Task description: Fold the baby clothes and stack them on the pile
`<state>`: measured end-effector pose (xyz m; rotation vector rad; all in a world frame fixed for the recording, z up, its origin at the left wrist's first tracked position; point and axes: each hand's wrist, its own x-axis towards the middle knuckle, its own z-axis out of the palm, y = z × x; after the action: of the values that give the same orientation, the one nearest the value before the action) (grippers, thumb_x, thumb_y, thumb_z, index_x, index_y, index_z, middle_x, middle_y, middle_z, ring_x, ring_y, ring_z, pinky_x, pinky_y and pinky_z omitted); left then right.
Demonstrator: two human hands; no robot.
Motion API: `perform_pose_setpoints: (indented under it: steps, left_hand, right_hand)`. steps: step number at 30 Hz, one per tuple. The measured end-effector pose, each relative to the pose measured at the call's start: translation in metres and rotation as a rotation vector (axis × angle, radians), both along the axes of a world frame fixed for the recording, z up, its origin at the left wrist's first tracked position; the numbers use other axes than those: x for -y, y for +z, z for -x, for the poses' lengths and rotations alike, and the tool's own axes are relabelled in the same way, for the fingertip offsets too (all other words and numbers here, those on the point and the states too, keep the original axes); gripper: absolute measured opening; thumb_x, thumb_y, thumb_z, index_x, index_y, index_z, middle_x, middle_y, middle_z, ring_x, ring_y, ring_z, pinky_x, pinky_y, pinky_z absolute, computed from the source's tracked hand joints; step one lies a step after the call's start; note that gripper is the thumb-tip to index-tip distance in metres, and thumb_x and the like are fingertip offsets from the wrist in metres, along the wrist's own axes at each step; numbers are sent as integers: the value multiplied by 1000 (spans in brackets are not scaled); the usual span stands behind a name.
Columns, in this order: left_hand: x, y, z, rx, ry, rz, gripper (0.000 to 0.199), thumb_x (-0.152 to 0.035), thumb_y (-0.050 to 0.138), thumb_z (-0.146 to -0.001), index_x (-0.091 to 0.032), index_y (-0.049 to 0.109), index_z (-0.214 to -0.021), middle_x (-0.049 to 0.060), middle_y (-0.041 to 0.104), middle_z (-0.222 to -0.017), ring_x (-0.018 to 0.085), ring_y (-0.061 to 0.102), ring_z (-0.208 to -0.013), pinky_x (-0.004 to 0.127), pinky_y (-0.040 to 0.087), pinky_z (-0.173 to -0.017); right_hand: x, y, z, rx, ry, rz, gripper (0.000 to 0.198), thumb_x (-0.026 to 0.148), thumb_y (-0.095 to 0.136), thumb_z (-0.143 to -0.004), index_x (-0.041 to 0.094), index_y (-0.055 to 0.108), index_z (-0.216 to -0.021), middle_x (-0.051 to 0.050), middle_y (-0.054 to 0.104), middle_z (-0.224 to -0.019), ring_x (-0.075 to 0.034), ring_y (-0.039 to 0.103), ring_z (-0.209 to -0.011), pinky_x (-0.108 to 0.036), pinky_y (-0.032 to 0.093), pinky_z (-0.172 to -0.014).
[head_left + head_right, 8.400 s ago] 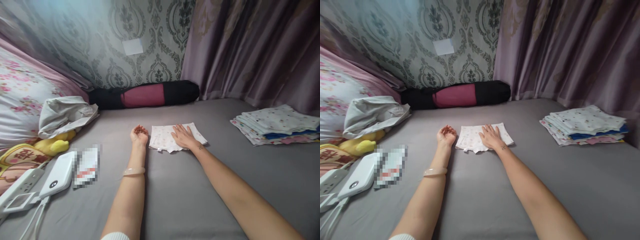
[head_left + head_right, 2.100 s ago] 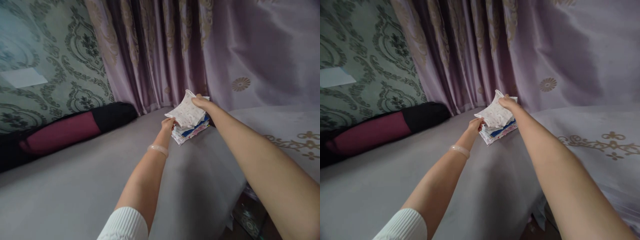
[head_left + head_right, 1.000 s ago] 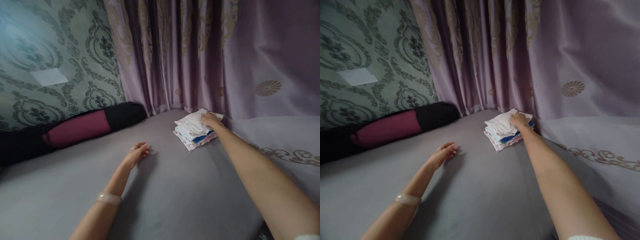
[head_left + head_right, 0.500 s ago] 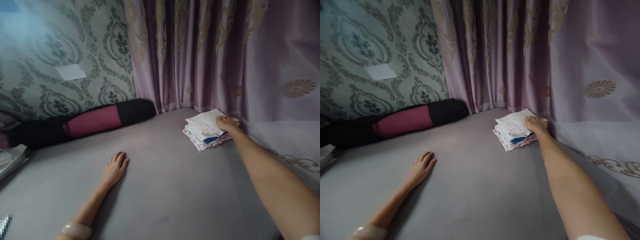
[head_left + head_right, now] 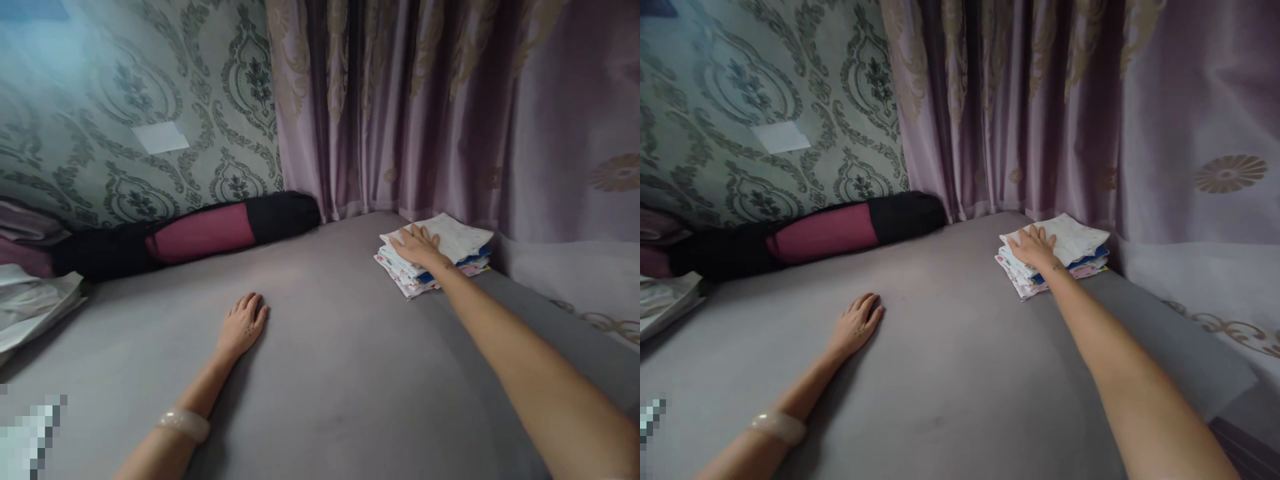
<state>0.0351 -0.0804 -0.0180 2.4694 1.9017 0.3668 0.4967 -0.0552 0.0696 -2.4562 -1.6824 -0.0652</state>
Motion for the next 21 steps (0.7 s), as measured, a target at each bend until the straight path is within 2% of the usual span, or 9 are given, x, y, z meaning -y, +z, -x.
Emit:
perform_pose_setpoints:
  steps: [5, 11, 13, 16, 19, 21]
  left_hand:
    - [1, 1, -1, 12, -2, -5, 50, -43, 28, -96, -17, 51, -132, 13, 49, -141, 28, 43, -131, 43, 36, -107]
    - [2, 3, -2, 16, -2, -6, 49, -43, 29, -95, -18, 51, -132, 12, 50, -141, 27, 45, -130, 42, 37, -106]
    - [2, 3, -2, 12, 1, -4, 50, -43, 29, -96, -17, 51, -132, 12, 50, -141, 27, 45, -130, 43, 36, -106]
    - [3, 5, -4, 11, 8, 9, 51, -43, 27, -96, -15, 50, -132, 14, 48, -142, 29, 43, -131, 45, 37, -105]
    - [4, 6, -5, 17, 13, 13, 50, -42, 27, -96, -16, 50, -132, 13, 49, -142, 28, 43, -131, 45, 36, -106]
    - [4, 6, -5, 17, 11, 6, 49, -42, 28, -96, -17, 50, -131, 13, 49, -141, 28, 42, -131, 43, 35, -107]
  right_hand:
    - [9, -16, 2, 72, 11, -57, 65, 57, 25, -94, 16, 44, -141, -16, 25, -154, -37, 11, -144, -63, 9, -111]
    - [6, -3, -5, -76, -7, -58, 67, 58, 18, -95, 18, 40, -144, -16, 23, -156, -33, 13, -144, -60, 8, -113]
    - [8, 3, -18, -118, -77, -156, 67, 56, 15, -96, 17, 35, -147, -17, 20, -157, -33, 13, -145, -61, 9, -112]
    - [17, 4, -46, -117, -278, -312, 67, 54, 21, -96, 12, 33, -147, -24, 17, -156, -37, 10, -144, -61, 12, -110]
    - [29, -3, -72, -164, -419, -272, 66, 50, 21, -96, 7, 40, -142, -29, 23, -151, -39, 15, -142, -62, 15, -108]
    - [35, -9, -82, -201, -427, -226, 63, 49, 19, -96, 10, 46, -138, -28, 29, -149, -38, 18, -141, -62, 16, -107]
